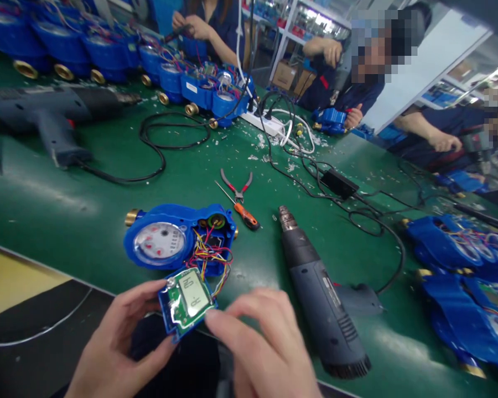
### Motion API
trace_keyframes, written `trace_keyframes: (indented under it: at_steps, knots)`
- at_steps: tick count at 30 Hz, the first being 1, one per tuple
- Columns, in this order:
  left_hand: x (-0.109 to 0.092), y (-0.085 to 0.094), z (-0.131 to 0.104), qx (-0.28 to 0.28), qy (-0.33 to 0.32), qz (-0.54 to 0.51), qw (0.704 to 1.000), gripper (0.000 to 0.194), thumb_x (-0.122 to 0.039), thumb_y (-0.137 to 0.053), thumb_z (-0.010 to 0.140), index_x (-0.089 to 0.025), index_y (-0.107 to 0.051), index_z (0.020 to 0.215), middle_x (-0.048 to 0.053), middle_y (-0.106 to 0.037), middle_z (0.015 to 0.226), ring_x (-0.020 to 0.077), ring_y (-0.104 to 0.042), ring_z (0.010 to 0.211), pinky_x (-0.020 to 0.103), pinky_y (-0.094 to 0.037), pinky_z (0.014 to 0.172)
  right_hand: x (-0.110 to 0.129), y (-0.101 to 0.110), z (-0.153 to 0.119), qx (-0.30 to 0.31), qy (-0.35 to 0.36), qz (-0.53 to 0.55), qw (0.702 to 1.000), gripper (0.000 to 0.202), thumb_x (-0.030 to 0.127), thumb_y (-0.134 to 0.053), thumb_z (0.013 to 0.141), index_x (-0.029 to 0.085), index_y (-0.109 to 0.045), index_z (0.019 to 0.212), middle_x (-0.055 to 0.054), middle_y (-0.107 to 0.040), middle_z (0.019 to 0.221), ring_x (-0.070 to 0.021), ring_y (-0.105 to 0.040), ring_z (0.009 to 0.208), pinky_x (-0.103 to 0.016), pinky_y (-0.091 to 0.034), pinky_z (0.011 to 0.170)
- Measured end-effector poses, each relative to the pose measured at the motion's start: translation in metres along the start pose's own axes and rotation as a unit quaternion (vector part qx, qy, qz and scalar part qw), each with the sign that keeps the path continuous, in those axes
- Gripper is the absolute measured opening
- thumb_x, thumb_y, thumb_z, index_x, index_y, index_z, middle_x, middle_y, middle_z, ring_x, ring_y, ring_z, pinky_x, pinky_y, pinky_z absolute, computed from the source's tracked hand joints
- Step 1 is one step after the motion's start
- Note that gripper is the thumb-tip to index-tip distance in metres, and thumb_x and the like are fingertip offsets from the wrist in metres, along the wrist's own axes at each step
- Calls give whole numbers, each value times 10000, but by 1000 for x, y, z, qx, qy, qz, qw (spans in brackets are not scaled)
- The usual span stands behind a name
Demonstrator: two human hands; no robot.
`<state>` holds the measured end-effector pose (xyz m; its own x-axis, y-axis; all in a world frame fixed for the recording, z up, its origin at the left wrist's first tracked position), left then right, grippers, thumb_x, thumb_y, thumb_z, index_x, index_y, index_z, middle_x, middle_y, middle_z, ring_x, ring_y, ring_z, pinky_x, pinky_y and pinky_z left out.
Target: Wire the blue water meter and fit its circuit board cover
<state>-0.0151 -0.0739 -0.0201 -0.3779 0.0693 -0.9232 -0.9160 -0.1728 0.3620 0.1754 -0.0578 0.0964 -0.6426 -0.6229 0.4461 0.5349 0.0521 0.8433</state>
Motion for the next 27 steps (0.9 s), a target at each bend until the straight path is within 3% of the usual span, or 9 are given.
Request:
trace_keyframes:
  at_steps: [4, 8, 18, 27]
  knots:
    - [-2, 2, 3, 23, -47, 34, 998, 581, -217, -658, 802, -315, -427, 1326, 17, -636, 1155, 167, -649, 1003, 249, -533, 911, 9, -40, 38, 18, -28, 108, 994, 460, -2, -396, 884, 227, -551, 1252, -91, -525, 1078, -205, -494, 1037, -350, -503, 847]
    - [-4, 4, 4, -1, -61, 36, 997, 556, -239, -626, 800, -313, -450, 1322, 16, -634, 1157, 180, -639, 1025, 274, -519, 945, 5, -59, 40, 83, -47, 120, 988, 501, -22, -375, 878, 218, -520, 1294, -94, -469, 1129, -209, -444, 1061, -383, -465, 865]
    - [-12, 5, 10, 8, -57, 9, 998, 568, -189, -636, 769, -297, -477, 1304, 37, -665, 1138, 198, -676, 994, 280, -563, 884, -4, -60, 41, 58, -90, 228, 968, 382, 55, -341, 982, 265, -611, 1151, -52, -514, 1070, -163, -476, 1054, -311, -442, 875]
    - [-10, 5, 8, 17, -48, -34, 998, 604, -175, -669, 762, -337, -492, 1317, 16, -667, 1143, 179, -692, 964, 246, -567, 880, -10, -57, 44, 31, -129, 297, 946, 343, 87, -378, 976, 248, -680, 1000, -40, -542, 1001, -149, -517, 988, -295, -440, 846]
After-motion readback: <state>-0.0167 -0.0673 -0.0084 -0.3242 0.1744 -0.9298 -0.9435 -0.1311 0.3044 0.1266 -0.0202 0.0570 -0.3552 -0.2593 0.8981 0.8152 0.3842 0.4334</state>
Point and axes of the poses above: each hand's wrist, its own z-axis towards the middle knuckle, its own y-axis out of the back of the hand, x = y × z, the point moved 7 cm from there along z, towards the middle knuckle
